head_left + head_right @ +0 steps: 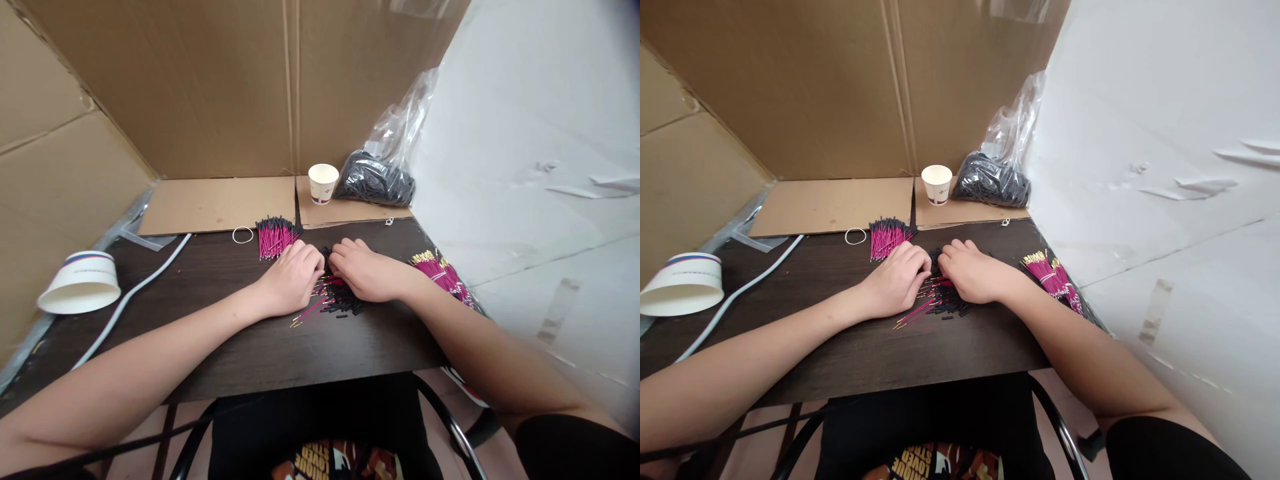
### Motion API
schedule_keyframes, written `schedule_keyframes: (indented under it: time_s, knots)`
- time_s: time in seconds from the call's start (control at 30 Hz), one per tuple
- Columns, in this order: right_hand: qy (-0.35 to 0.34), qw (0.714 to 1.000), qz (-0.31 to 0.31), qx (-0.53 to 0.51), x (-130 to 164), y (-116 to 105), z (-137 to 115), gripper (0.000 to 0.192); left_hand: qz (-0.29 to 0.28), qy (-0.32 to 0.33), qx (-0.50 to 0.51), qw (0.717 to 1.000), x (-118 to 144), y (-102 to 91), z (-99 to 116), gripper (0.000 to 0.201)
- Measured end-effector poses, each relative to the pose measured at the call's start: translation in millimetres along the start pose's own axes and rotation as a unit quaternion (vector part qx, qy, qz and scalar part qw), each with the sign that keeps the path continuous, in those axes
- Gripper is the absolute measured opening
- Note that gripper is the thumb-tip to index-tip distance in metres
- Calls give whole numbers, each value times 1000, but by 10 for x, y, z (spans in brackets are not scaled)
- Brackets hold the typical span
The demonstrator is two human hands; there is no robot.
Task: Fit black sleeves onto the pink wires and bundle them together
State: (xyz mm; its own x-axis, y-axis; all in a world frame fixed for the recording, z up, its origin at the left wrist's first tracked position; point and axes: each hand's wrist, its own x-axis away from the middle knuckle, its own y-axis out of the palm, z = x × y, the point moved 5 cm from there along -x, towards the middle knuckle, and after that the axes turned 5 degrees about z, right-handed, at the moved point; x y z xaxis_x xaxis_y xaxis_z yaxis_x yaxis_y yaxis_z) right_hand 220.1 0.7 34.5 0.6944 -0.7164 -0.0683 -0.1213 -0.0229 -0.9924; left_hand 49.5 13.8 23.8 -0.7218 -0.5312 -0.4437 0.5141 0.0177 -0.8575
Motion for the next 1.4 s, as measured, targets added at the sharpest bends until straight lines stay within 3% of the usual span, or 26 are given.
schedule_keyframes:
  time_s: [0.17,0.33,0.5,0.77,1.4]
  knots:
    - [6,998,40,-57,0,-118,49,17,85,-77,124,986,1,-41,-53,13]
    - [13,966,148,-212,2,-287,141,15,174,-186,237,937,15,-70,-196,8]
    - [17,933,260,-248,10,-359,189,16,214,-249,318,889,55,6,-335,24]
    - [43,927,313,-200,20,-404,197,15,212,-252,305,894,68,33,-349,19]
    - [29,936,287,-202,6,-336,179,16,205,-222,266,916,40,-39,-264,15]
